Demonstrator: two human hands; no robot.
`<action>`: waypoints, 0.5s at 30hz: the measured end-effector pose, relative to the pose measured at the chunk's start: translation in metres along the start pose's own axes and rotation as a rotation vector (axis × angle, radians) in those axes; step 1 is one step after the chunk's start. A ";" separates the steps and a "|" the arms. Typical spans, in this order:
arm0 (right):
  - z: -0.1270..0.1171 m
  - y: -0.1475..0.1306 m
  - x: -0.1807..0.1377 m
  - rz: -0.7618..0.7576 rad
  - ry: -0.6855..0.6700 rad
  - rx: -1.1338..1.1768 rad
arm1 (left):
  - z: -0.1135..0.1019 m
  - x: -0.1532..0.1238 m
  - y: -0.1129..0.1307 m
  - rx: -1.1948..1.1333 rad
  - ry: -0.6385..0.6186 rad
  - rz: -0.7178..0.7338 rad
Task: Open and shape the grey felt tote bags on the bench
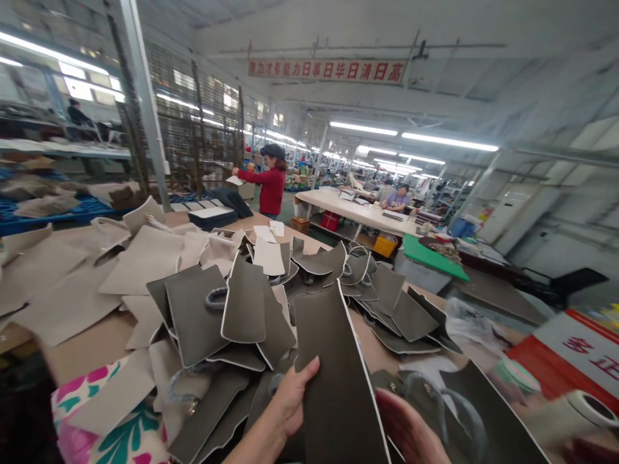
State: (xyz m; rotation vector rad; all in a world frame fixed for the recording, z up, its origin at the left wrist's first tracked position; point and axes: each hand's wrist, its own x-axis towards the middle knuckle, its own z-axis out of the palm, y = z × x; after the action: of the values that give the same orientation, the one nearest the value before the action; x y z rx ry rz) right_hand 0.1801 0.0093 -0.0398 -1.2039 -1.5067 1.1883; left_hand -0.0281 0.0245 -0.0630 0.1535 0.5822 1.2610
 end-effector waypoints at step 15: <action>0.034 -0.047 -0.055 -0.210 0.185 -0.426 | 0.002 -0.110 -0.015 0.344 0.107 0.207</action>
State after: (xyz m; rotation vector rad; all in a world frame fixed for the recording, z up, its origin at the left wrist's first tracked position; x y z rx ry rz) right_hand 0.1485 -0.0548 -0.0029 -1.3477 -1.7450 0.6152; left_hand -0.0341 -0.0815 -0.0312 0.4444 0.8923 1.3663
